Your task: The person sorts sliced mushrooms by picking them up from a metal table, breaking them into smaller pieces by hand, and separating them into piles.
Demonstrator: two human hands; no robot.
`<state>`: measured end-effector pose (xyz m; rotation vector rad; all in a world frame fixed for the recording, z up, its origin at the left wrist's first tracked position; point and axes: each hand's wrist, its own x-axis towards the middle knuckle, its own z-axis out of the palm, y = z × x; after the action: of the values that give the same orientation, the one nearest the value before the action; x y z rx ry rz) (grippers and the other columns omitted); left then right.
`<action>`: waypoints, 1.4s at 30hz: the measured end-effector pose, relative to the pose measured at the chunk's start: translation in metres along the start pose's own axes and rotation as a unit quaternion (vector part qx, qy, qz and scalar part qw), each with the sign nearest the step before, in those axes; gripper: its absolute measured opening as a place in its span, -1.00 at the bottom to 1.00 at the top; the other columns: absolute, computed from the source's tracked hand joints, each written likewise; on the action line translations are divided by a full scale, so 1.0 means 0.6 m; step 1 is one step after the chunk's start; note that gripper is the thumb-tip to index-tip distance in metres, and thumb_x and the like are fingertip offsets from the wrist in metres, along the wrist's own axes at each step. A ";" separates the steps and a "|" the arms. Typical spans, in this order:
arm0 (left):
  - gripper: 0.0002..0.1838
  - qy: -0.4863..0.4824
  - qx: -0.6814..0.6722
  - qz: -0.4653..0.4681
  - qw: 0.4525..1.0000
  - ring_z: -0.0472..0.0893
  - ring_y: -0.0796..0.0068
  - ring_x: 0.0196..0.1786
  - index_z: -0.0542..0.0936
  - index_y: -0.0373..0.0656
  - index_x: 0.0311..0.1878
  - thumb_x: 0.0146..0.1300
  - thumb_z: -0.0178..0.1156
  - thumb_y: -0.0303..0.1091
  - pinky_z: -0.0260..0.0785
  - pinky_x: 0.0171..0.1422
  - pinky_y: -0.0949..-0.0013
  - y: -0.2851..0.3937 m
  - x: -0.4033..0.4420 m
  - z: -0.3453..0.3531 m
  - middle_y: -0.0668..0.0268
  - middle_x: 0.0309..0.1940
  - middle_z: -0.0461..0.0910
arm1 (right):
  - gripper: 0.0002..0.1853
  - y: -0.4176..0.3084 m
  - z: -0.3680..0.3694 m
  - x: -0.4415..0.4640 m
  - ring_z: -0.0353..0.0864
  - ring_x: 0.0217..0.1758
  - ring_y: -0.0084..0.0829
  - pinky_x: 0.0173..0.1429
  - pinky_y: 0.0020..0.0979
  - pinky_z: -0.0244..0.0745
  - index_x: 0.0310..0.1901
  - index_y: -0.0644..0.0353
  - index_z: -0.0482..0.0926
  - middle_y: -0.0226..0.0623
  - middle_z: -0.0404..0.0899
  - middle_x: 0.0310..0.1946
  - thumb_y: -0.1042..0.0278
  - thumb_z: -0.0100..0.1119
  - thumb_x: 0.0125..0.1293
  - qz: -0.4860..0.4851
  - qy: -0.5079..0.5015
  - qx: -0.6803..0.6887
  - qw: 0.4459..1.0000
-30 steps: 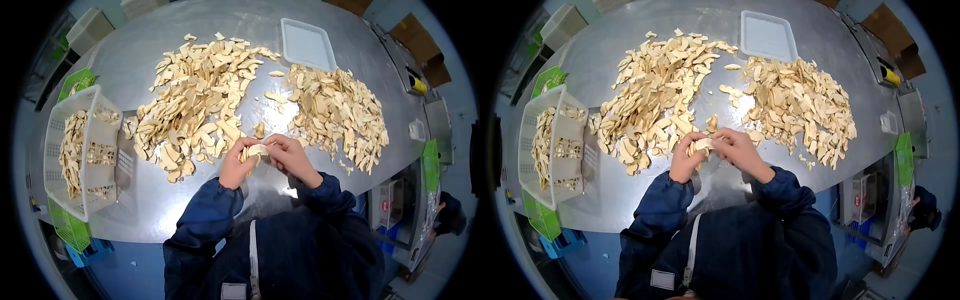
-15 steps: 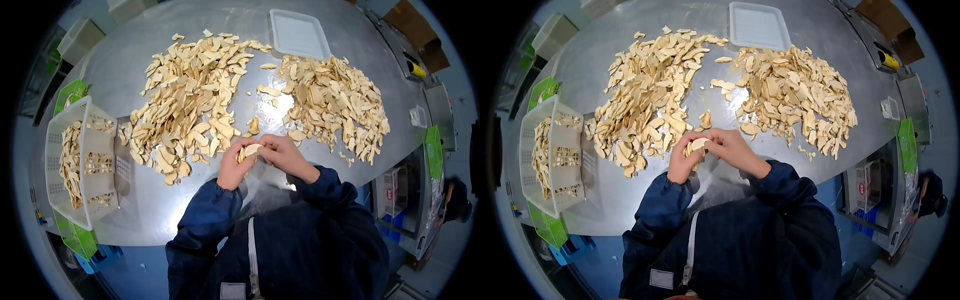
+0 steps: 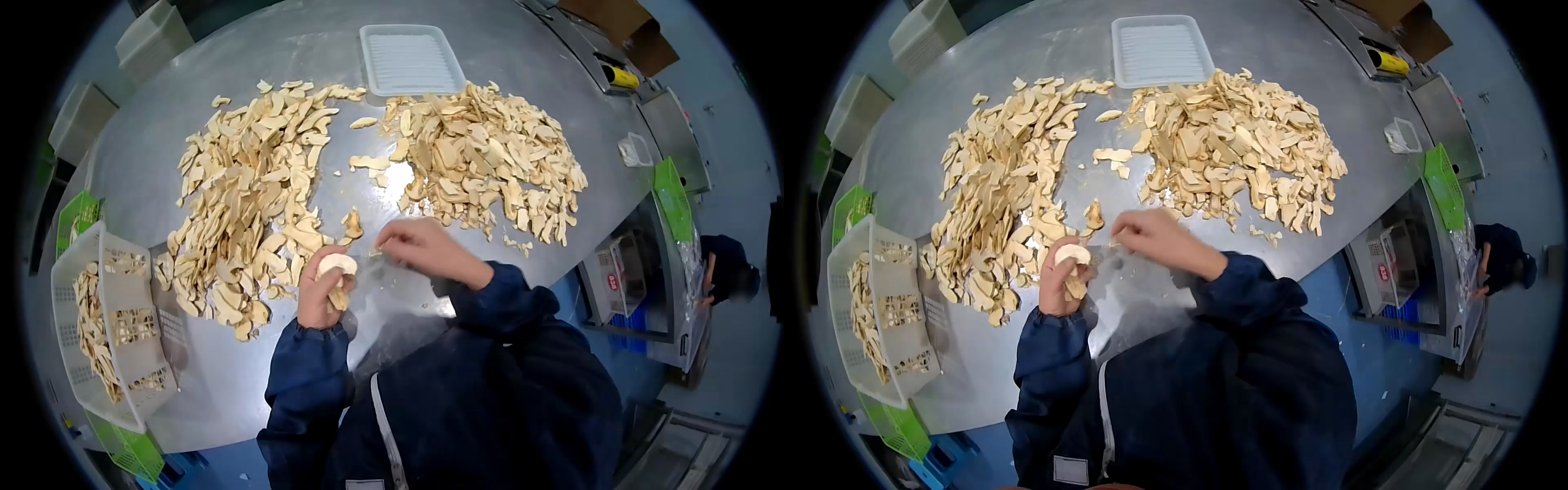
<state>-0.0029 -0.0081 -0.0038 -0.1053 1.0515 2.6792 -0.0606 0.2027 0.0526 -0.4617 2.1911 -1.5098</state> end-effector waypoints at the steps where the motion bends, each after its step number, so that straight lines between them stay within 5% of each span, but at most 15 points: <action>1: -0.69 -0.010 -0.055 0.002 0.998 0.44 0.58 -0.35 0.44 -0.26 0.02 0.18 0.08 -0.47 0.31 -0.30 0.48 -0.002 0.000 -0.008 0.29 -0.26 0.52 | -0.80 0.007 -0.031 -0.004 0.56 -0.52 -0.34 -0.38 -0.38 0.43 -0.21 0.22 0.56 -0.23 0.58 -0.55 0.34 0.07 0.18 -0.034 0.066 -0.117 0.990; 4: -0.64 -0.033 -0.123 -0.046 0.991 0.52 0.39 -0.05 0.38 -0.21 0.08 0.22 0.10 -0.37 0.46 -0.05 0.27 -0.005 0.001 -0.022 0.19 -0.03 0.48 | -0.81 0.036 -0.105 -0.024 0.54 -0.45 -0.03 -0.33 -0.16 0.43 -0.32 0.22 0.49 -0.18 0.54 -0.43 0.29 0.18 0.10 -0.040 0.251 -0.387 0.886; 6: -0.55 -0.053 -0.120 -0.072 0.989 0.42 0.21 0.23 0.31 -0.17 0.20 0.27 0.08 -0.30 0.41 0.21 0.07 -0.002 0.001 -0.013 0.12 0.19 0.35 | -0.82 0.046 -0.117 -0.041 0.54 -0.46 -0.05 -0.35 -0.15 0.43 -0.34 0.21 0.48 -0.17 0.52 -0.47 0.29 0.16 0.11 -0.007 0.256 -0.482 0.838; 9: -0.46 -0.089 -0.142 -0.053 0.984 0.34 0.17 0.30 0.21 -0.14 0.31 0.30 0.06 -0.27 0.42 0.20 0.06 0.000 0.000 0.012 0.11 0.24 0.30 | -0.84 0.062 -0.125 -0.044 0.54 -0.46 -0.09 -0.36 -0.16 0.44 -0.38 0.20 0.48 -0.16 0.50 -0.48 0.30 0.13 0.11 -0.016 0.252 -0.540 0.803; 15: -0.44 -0.124 -0.238 -0.089 0.959 0.41 0.33 0.06 0.17 -0.14 0.35 0.32 0.04 -0.31 0.44 -0.14 0.38 -0.012 0.006 -0.027 0.17 0.15 0.35 | -0.85 0.080 -0.201 -0.028 0.55 -0.35 -0.11 -0.31 -0.19 0.45 -0.35 0.15 0.55 -0.19 0.51 -0.40 0.27 0.14 0.14 -0.023 0.296 -0.463 0.835; 16: -0.45 -0.067 -0.196 -0.093 0.974 0.35 0.48 -0.15 0.20 -0.17 0.32 0.28 0.08 -0.31 0.31 -0.30 0.51 -0.004 0.001 -0.013 0.31 -0.03 0.37 | -0.85 0.069 -0.196 -0.033 0.55 -0.33 -0.12 -0.30 -0.20 0.45 -0.32 0.14 0.55 -0.19 0.51 -0.39 0.26 0.15 0.15 -0.042 0.287 -0.444 0.848; 25: -0.54 -0.077 -0.190 -0.087 0.975 0.31 0.53 -0.20 0.28 -0.17 0.23 0.28 0.09 -0.33 0.24 -0.33 0.54 -0.007 0.002 -0.019 0.36 -0.15 0.35 | -0.92 0.081 -0.150 -0.034 0.53 -0.39 -0.17 -0.38 -0.22 0.45 -0.41 0.13 0.47 -0.26 0.42 -0.45 0.35 0.12 0.11 -0.098 0.228 -0.546 0.800; 32: -0.53 -0.071 -0.194 -0.079 0.975 0.32 0.49 -0.22 0.29 -0.12 0.24 0.27 0.10 -0.36 0.24 -0.35 0.56 -0.007 0.003 -0.019 0.33 -0.15 0.33 | -0.72 0.066 -0.269 -0.031 0.56 -0.40 -0.27 -0.27 -0.34 0.43 -0.09 0.21 0.60 -0.17 0.58 -0.39 0.37 0.18 0.14 -0.014 0.466 -0.323 0.824; 35: -0.52 -0.066 -0.187 -0.081 0.977 0.32 0.49 -0.22 0.28 -0.12 0.24 0.26 0.10 -0.36 0.24 -0.35 0.55 -0.009 0.004 -0.019 0.33 -0.15 0.33 | -0.72 0.053 -0.225 -0.050 0.57 -0.38 -0.28 -0.26 -0.36 0.44 -0.11 0.21 0.60 -0.17 0.58 -0.38 0.33 0.20 0.13 0.041 0.369 -0.276 0.887; 37: -0.52 -0.068 -0.182 -0.083 0.977 0.32 0.49 -0.21 0.28 -0.12 0.24 0.26 0.10 -0.36 0.24 -0.35 0.55 -0.010 0.004 -0.018 0.34 -0.15 0.33 | -0.71 0.061 -0.173 -0.057 0.58 -0.35 -0.29 -0.25 -0.36 0.46 -0.14 0.20 0.60 -0.18 0.58 -0.38 0.26 0.22 0.12 -0.025 0.261 -0.258 0.930; 42: -0.53 -0.075 -0.173 -0.077 0.979 0.33 0.52 -0.20 0.28 -0.14 0.23 0.27 0.10 -0.34 0.24 -0.34 0.55 -0.010 0.002 -0.016 0.35 -0.15 0.33 | -0.73 0.045 -0.061 -0.054 0.57 -0.31 -0.17 -0.29 -0.22 0.47 -0.18 0.11 0.55 -0.25 0.49 -0.34 0.22 0.24 0.08 -0.077 0.183 -0.404 0.893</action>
<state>-0.0030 -0.0102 -0.0148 -0.0470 0.5033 2.6513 -0.0530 0.2575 0.0440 -0.6471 3.1159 -0.7012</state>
